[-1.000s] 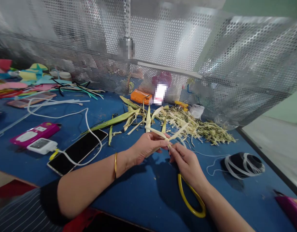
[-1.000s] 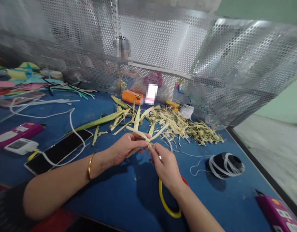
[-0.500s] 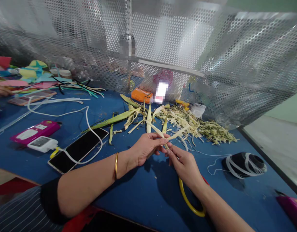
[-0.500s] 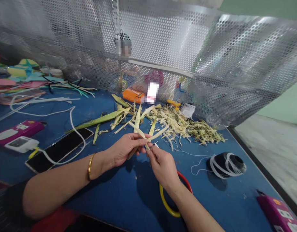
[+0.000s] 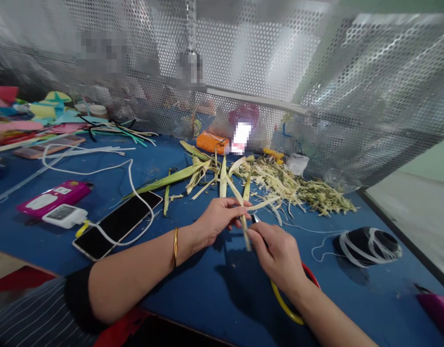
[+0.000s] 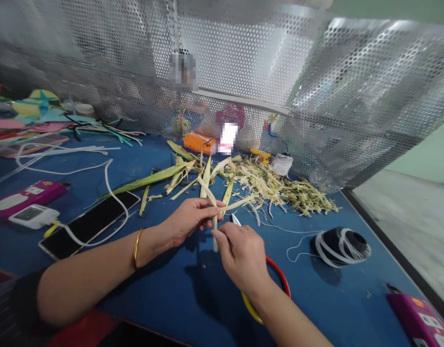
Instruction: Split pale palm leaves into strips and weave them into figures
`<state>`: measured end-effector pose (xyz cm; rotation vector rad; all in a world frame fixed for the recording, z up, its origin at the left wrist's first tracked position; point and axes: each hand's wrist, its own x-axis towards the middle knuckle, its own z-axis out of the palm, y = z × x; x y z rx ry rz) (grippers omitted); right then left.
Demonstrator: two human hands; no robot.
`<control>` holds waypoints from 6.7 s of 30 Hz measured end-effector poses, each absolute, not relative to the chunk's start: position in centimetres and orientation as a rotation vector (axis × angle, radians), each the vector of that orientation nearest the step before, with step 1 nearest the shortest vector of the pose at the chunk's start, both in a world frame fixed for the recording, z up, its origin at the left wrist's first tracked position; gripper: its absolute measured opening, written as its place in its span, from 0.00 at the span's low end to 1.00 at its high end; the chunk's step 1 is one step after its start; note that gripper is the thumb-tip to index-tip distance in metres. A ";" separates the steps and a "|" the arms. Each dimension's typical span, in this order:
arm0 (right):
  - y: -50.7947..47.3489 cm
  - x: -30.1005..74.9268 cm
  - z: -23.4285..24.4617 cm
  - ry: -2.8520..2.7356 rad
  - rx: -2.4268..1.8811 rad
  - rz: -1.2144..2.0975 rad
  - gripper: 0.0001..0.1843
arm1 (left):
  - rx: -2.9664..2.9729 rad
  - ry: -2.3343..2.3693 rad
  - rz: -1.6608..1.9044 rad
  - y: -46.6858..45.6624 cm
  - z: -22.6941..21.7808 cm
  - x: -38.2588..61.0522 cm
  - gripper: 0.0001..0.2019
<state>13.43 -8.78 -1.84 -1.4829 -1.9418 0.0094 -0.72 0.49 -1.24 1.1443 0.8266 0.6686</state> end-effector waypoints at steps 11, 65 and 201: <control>-7.7 15.5 -0.3 -1.529 -1.542 0.612 0.13 | 1.611 0.702 0.286 -1.7 0.1 -0.8 0.11; -9.0 13.9 -1.6 -1.984 -1.306 -0.866 0.10 | 0.744 0.626 0.484 -1.3 -0.3 -0.2 0.07; -7.5 14.4 -0.7 -1.216 -1.501 0.708 0.09 | 1.104 0.870 0.621 -1.0 -0.5 0.0 0.08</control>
